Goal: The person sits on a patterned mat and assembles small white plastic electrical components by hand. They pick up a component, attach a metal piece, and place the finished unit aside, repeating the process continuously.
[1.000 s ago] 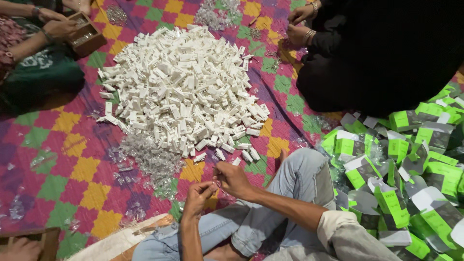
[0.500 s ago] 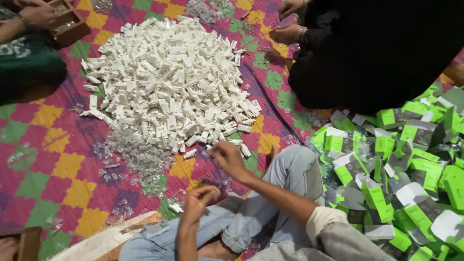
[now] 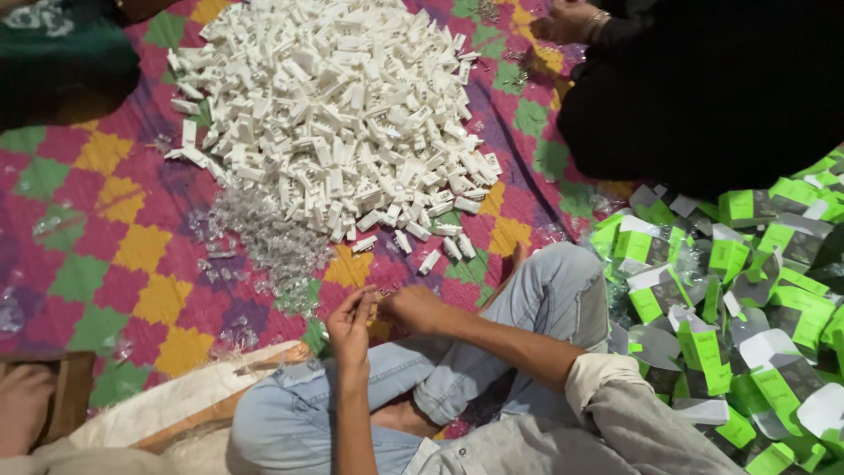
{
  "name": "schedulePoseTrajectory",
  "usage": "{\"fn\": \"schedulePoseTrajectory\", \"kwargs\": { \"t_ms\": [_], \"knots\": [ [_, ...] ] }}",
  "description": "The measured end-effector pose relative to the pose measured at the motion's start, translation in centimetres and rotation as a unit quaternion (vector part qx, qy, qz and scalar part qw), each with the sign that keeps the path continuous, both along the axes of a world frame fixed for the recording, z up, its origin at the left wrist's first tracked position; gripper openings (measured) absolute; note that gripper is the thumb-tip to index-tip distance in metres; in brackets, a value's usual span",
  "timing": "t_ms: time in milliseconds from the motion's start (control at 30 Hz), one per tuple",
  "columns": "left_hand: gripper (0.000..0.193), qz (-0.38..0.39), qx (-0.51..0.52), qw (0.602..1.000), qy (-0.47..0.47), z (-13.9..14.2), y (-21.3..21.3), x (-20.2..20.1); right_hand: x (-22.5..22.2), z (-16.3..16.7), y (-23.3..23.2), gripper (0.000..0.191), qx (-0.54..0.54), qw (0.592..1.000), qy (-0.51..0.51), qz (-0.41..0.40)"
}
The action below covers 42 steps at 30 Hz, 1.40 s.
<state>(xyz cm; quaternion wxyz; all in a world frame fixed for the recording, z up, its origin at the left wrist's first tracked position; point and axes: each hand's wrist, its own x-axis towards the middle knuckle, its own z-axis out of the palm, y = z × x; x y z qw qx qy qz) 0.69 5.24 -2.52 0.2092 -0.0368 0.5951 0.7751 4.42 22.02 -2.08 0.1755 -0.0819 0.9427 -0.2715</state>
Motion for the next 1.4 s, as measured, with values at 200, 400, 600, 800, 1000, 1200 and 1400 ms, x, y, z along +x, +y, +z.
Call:
{"fn": "schedulePoseTrajectory", "kwargs": {
  "t_ms": [200,400,600,800,1000,1200,1400],
  "knots": [
    [0.026,0.031,-0.058,0.998,0.016,0.1,-0.1,-0.1,-1.4,1.1,1.3,0.021,-0.284,0.936,0.097,-0.185],
    [0.027,0.029,-0.061,0.991,0.115,-0.7,0.9,0.0,-1.8,4.4,2.2,0.029,-0.466,0.861,-0.065,-0.193],
    [0.02,0.033,-0.064,0.994,0.079,-2.0,2.0,0.4,-1.4,3.0,2.8,0.022,-0.445,0.879,0.017,-0.174],
    [0.012,0.041,-0.081,0.995,0.046,-2.5,2.5,0.5,-1.3,0.1,3.1,0.02,-0.514,0.829,-0.026,-0.219],
    [0.011,0.032,-0.065,0.997,0.03,-1.7,2.5,0.3,-1.1,0.0,2.7,0.019,-0.509,0.818,-0.068,-0.258],
    [0.01,0.013,-0.07,0.997,0.012,-1.7,2.2,0.6,-0.7,2.0,2.3,0.022,-0.491,0.802,-0.172,-0.295],
    [0.016,0.028,-0.126,0.989,0.067,-1.0,2.4,0.5,-0.6,3.4,2.0,0.021,-0.534,0.763,-0.209,-0.298]
  ]
}}
